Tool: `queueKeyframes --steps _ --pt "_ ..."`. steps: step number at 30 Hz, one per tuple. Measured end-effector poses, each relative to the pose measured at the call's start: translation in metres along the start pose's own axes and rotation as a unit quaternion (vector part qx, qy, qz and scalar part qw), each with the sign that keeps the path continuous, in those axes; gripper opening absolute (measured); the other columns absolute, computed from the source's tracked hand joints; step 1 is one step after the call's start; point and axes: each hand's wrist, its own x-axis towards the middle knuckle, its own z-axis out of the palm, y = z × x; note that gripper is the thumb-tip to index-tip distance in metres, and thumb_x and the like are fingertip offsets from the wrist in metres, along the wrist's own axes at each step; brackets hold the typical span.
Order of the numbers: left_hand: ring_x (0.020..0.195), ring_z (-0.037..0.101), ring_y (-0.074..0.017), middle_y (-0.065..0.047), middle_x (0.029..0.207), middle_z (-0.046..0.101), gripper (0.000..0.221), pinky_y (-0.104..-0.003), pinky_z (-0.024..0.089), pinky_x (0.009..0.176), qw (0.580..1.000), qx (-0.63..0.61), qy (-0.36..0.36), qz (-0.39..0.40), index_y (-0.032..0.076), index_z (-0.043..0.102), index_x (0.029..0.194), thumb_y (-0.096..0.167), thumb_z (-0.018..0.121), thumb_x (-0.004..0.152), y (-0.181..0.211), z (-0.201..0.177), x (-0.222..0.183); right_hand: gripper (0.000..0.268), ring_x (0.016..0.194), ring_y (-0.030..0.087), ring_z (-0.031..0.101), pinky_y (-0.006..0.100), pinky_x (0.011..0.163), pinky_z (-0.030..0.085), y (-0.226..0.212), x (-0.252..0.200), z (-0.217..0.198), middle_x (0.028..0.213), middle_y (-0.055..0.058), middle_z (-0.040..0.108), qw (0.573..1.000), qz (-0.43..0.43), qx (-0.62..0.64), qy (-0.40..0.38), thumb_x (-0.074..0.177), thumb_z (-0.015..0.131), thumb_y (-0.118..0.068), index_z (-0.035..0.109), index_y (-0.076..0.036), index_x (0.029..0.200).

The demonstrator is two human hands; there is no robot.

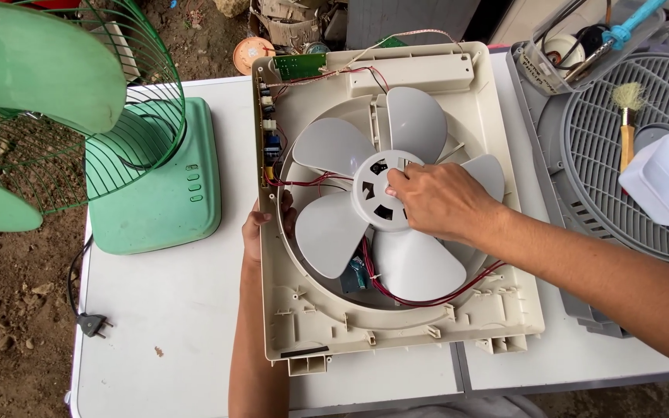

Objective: The person cleans fan blades with a brush and then assembles the fan by mounting the blades onto the motor shaft and managing internal wiring and components.

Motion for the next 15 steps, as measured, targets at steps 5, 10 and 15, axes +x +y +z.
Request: queueKeyframes --steps 5,10,15 --pt "0.06 0.051 -0.019 -0.008 0.09 0.044 0.043 -0.034 0.052 0.049 1.0 0.017 -0.006 -0.007 0.013 0.052 0.11 0.024 0.059 0.069 0.002 -0.004 0.001 0.037 0.077 0.028 0.073 0.043 0.069 0.059 0.0 -0.009 -0.061 0.082 0.014 0.068 0.994 0.059 0.051 -0.076 0.106 0.039 -0.041 0.059 -0.009 0.103" --pt "0.062 0.05 -0.0207 -0.009 0.091 0.043 0.043 -0.034 0.051 0.051 1.0 0.012 -0.015 -0.008 0.012 0.052 0.11 0.023 0.058 0.07 0.001 -0.004 0.0 0.034 0.064 0.035 0.064 0.044 0.063 0.052 0.051 -0.037 -0.014 0.065 0.017 0.061 0.95 0.177 0.24 0.089 0.112 0.047 -0.025 0.061 -0.005 0.089" --pt "0.062 0.049 -0.0221 -0.01 0.092 0.044 0.043 -0.036 0.049 0.05 1.0 0.02 -0.001 -0.01 0.012 0.052 0.109 0.025 0.058 0.069 0.007 0.0 0.001 0.017 0.094 0.027 0.066 0.036 0.079 0.054 0.026 -0.042 0.005 0.097 0.01 0.069 0.926 0.08 0.301 0.214 0.1 0.065 -0.018 0.071 -0.009 0.114"
